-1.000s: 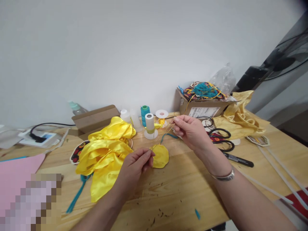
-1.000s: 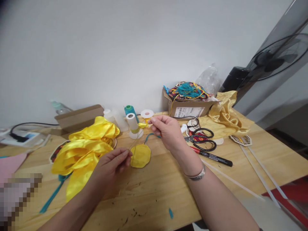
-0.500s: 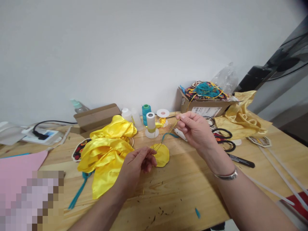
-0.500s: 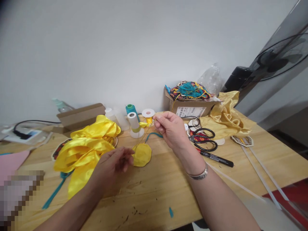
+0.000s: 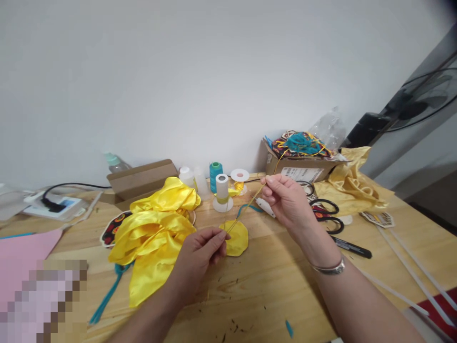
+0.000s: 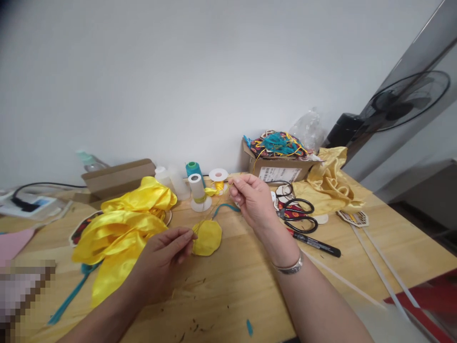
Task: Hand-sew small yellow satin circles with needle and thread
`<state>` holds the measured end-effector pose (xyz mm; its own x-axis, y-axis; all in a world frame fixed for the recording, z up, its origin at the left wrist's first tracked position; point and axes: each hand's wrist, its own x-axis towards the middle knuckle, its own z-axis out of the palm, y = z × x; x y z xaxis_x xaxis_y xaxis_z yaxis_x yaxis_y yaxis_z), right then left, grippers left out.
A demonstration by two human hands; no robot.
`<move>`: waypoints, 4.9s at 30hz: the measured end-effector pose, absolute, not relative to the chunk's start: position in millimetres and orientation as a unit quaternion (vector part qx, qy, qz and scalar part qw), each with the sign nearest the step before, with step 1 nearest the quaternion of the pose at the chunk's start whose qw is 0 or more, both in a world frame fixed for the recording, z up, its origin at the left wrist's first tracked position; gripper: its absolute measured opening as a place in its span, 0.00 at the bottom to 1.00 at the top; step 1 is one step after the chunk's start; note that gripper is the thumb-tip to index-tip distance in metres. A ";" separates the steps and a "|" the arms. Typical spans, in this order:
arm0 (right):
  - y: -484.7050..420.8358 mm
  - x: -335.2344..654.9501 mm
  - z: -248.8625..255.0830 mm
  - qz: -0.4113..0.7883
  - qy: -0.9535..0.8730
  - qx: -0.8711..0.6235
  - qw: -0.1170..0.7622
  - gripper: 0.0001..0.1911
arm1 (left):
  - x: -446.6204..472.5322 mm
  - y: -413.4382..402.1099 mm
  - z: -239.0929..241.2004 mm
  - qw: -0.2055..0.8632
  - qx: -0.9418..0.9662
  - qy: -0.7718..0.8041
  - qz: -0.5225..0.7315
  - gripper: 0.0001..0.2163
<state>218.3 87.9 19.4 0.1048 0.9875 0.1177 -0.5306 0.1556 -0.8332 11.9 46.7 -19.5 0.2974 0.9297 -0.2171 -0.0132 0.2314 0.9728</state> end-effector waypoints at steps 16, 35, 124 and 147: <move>90.0 222.4 19.8 0.597 -0.306 -0.337 0.661 0.11 | 12.8 45.5 -19.1 0.590 0.487 0.516 0.384 0.10; 88.6 219.5 20.9 0.632 -0.307 -0.288 0.651 0.13 | 13.5 45.9 -18.0 0.581 0.502 0.522 0.370 0.09; 65.3 165.7 3.2 0.563 -0.445 -0.472 0.513 0.10 | 15.4 37.7 -17.5 0.533 0.547 0.496 0.412 0.12; 81.3 209.4 18.7 0.458 -0.394 -0.446 0.661 0.15 | 11.8 41.8 -11.8 0.541 0.510 0.520 0.421 0.11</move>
